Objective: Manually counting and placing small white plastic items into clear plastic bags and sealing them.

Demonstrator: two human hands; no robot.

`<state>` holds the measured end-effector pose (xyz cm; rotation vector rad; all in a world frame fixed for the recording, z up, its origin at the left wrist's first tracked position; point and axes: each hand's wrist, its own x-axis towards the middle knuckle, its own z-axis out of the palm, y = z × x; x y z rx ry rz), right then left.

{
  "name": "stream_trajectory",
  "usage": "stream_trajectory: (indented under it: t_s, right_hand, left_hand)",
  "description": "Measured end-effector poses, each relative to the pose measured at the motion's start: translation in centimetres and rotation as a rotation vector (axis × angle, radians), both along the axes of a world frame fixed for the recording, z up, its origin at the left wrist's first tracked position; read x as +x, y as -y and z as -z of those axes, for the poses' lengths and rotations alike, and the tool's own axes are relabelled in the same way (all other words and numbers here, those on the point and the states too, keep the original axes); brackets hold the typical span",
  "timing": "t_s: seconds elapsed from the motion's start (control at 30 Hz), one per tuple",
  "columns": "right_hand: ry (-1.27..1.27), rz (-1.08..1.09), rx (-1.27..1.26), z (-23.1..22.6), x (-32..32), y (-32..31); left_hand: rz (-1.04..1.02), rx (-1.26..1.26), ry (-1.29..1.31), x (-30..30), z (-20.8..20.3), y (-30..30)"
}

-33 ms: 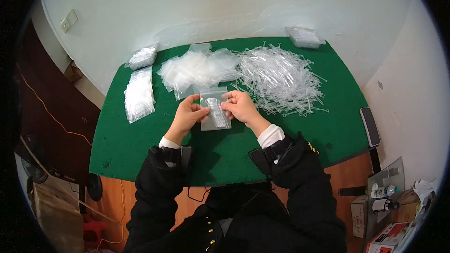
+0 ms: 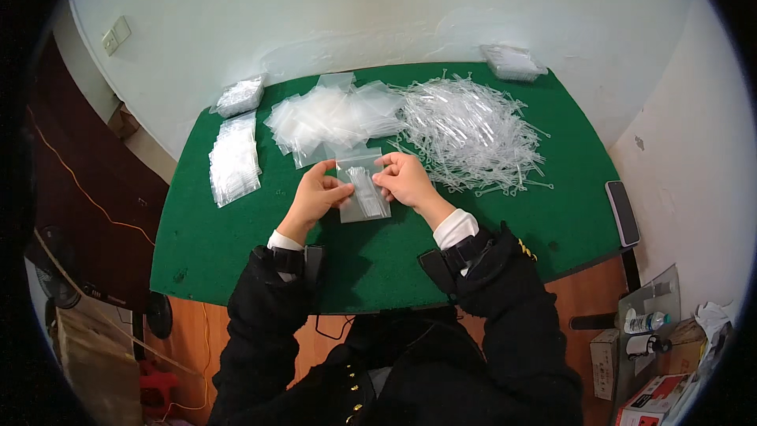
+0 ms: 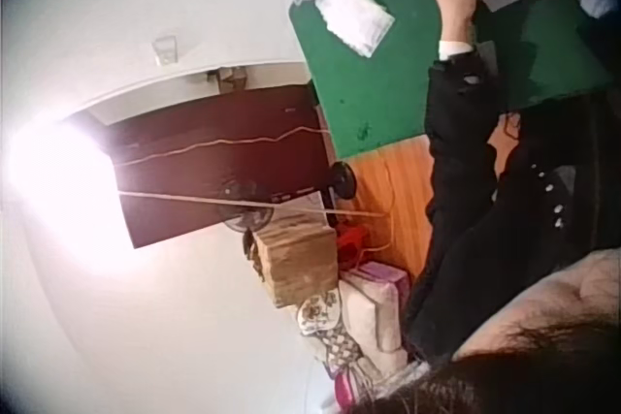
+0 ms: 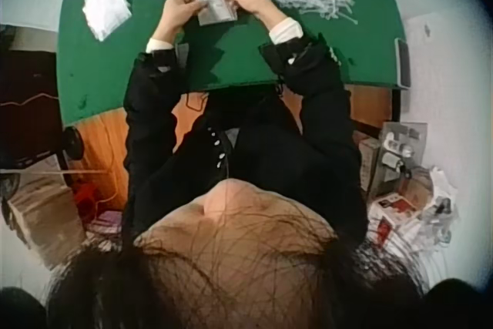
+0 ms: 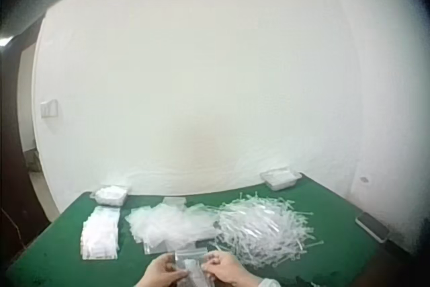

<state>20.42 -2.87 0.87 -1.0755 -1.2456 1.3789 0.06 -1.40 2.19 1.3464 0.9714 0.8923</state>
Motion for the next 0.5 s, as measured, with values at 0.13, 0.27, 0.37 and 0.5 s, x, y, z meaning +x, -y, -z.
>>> stream_trajectory:
  t_s: [0.13, 0.27, 0.37, 0.5]
  right_hand:
    - [0.29, 0.033, 0.091, 0.6, 0.18, -0.12]
    - [0.454, 0.057, 0.082, 0.45, 0.39, -0.02]
    - [0.581, 0.075, 0.153, 0.38, 0.51, 0.02]
    - [0.473, 0.058, 0.239, 0.88, 0.32, -0.26]
  left_hand:
    - [0.037, 0.167, -0.366, -0.24, 0.25, 0.16]
    - [0.01, 0.387, -0.618, -0.27, 0.0, 0.36]
    - [0.007, 0.363, -0.658, -0.21, -0.34, 0.44]
    - [-0.013, 0.383, -0.494, -0.52, 0.46, 0.05]
